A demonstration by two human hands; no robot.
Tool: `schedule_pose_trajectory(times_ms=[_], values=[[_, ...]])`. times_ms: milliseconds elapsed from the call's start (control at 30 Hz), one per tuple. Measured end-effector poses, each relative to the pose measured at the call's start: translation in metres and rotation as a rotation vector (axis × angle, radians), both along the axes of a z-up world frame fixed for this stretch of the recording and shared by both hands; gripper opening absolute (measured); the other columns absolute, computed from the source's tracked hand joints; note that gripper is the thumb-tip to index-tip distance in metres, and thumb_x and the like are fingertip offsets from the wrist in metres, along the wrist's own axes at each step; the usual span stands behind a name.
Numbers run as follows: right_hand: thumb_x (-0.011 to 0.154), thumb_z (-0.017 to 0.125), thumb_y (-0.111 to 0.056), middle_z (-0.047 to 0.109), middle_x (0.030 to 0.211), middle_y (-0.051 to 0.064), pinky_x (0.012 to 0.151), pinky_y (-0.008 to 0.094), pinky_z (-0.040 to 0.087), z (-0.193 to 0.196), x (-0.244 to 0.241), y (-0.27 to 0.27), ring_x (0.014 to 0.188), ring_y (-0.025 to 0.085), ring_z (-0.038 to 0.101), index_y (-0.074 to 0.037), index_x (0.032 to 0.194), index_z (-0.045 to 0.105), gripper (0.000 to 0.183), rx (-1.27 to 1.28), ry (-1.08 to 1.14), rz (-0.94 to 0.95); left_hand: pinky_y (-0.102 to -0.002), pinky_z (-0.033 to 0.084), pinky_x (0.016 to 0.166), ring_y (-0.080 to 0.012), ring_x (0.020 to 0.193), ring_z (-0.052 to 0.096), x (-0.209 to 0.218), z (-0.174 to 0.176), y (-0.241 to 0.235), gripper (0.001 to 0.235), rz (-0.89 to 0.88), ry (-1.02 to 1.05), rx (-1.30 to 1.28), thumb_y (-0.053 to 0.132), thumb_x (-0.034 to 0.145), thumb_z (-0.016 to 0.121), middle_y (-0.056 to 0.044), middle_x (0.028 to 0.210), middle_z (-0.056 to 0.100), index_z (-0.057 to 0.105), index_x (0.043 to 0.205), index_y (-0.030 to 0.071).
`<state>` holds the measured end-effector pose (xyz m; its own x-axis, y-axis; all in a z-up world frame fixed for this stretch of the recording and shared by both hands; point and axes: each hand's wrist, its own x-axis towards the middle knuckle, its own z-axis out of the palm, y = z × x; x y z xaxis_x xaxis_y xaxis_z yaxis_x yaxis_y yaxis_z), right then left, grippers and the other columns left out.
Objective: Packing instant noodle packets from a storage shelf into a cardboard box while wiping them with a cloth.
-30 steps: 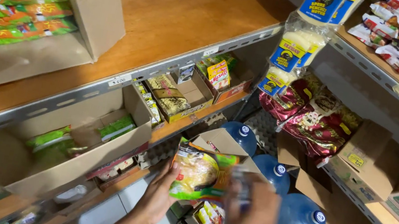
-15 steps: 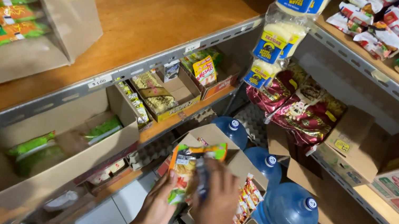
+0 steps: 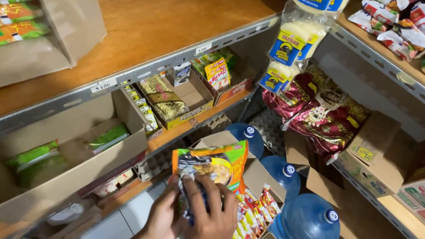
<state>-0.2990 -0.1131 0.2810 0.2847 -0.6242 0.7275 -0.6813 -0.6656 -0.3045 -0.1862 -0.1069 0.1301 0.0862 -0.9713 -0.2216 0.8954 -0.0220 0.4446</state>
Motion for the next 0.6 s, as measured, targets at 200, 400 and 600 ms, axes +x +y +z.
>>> schedule_pose_trajectory(times_ms=[200, 400, 600], values=[[0.083, 0.076, -0.013, 0.072, 0.117, 0.006, 0.086, 0.04, 0.052, -0.026, -0.054, -0.049, 0.096, 0.03, 0.063, -0.012, 0.114, 0.073, 0.031, 0.266, -0.271, -0.221, -0.051, 0.041, 0.111, -0.0289, 0.134, 0.053, 0.002, 0.066, 0.004, 0.048, -0.048, 0.033, -0.13, 0.036, 0.103, 0.045, -0.011, 0.144, 0.057, 0.049, 0.144, 0.01], [0.093, 0.07, -0.017, 0.077, 0.102, 0.007, 0.079, 0.033, 0.054, -0.107, -0.121, -0.088, 0.088, 0.019, 0.067, -0.006, 0.116, 0.076, 0.026, 0.883, -0.719, -0.012, -0.049, 0.036, 0.118, -0.0292, 0.139, 0.05, 0.014, 0.067, 0.001, 0.052, -0.179, 0.072, -0.119, 0.035, 0.101, 0.046, -0.012, 0.149, 0.055, 0.048, 0.146, 0.008], [0.086, 0.075, -0.003, 0.073, 0.111, 0.009, 0.085, 0.029, 0.052, -0.087, -0.122, -0.072, 0.096, 0.017, 0.066, 0.007, 0.099, 0.078, 0.017, 0.963, -0.829, 0.256, -0.049, 0.035, 0.119, -0.0312, 0.139, 0.05, 0.031, 0.052, -0.001, 0.053, -0.271, 0.125, -0.103, 0.035, 0.102, 0.049, -0.017, 0.149, 0.054, 0.049, 0.144, 0.003]])
